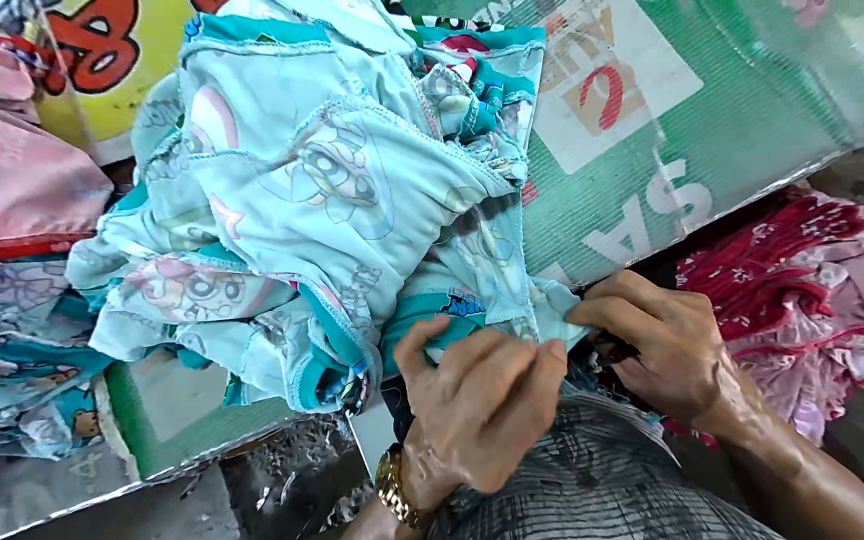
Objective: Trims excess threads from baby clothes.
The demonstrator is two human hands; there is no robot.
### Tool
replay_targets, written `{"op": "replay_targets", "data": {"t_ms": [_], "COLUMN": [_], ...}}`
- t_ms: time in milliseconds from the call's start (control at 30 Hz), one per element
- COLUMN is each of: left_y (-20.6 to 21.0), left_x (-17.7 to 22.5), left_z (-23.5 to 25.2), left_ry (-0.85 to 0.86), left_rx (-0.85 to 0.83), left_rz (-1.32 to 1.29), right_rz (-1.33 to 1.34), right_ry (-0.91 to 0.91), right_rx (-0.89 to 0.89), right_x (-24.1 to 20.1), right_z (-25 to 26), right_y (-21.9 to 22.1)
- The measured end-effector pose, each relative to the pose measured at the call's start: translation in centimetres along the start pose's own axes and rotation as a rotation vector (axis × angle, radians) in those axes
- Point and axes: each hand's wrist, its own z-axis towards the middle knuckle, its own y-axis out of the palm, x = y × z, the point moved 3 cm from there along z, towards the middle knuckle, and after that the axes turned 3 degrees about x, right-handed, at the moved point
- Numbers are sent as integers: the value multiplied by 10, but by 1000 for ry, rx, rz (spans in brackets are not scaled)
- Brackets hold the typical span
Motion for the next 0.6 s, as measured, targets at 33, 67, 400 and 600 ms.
{"op": "replay_targets", "data": {"t_ms": [33, 67, 400, 600], "left_y": [-3, -5, -14, -13], "left_x": [3, 6, 23, 25], "left_z": [-2, -3, -5, -3], "left_ry": [27, 50, 91, 93], "left_rx": [3, 6, -26, -16], "left_rz": [12, 24, 35, 14], "right_rz": [-6, -12, 19, -7], "right_ry": [3, 7, -79, -137], "right_rx": [-1, -7, -75, -11], "right_x": [1, 1, -19, -26], "right_z": [0, 0, -5, -1], "right_y": [-1, -2, -41, -31]}}
